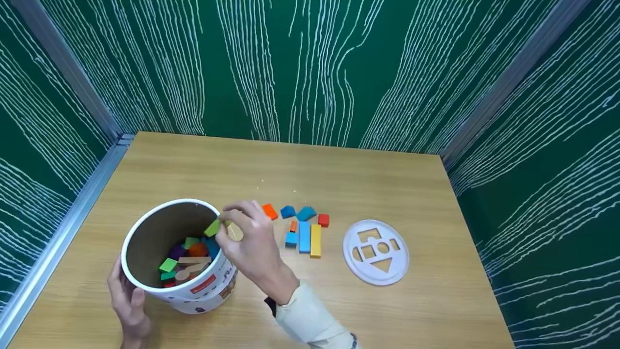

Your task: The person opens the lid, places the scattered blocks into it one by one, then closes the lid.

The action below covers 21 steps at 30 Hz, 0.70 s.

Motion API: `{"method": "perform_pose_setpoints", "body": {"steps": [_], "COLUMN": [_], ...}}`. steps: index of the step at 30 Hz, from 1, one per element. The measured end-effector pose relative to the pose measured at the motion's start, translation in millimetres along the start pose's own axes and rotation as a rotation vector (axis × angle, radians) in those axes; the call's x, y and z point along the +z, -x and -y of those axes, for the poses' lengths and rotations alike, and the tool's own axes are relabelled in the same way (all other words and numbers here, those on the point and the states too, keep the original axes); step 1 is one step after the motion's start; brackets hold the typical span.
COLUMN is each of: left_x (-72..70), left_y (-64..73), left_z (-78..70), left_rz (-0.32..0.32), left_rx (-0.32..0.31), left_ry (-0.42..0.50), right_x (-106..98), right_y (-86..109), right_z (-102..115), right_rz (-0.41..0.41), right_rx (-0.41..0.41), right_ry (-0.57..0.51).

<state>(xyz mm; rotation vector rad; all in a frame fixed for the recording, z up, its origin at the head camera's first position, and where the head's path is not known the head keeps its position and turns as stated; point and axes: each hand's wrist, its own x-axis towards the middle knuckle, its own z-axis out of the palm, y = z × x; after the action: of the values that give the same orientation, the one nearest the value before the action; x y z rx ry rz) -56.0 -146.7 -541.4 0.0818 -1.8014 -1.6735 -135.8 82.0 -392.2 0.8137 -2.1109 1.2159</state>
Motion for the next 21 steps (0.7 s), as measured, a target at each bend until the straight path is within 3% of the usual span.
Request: {"method": "perform_pose_setpoints", "body": {"steps": [7, 17, 21], "left_x": [0.1, -0.2, 0.3], "left_y": [-0.2, 0.3, 0.1], "left_z": [-0.1, -1.2, 0.8], "left_rz": [0.0, -0.012, -0.009], "left_rx": [-0.022, -0.041, -0.008], "left_ry": [-0.021, -0.025, -0.015], "right_x": [19.0, 41.8, 49.6], "right_y": [6.0, 11.3, 11.5], "right_z": [0.4, -2.2, -2.3], "right_rz": [0.112, 0.306, 0.384], "right_rx": [0.042, 0.13, 0.132], "right_ry": [-0.026, 0.037, 0.051]}}
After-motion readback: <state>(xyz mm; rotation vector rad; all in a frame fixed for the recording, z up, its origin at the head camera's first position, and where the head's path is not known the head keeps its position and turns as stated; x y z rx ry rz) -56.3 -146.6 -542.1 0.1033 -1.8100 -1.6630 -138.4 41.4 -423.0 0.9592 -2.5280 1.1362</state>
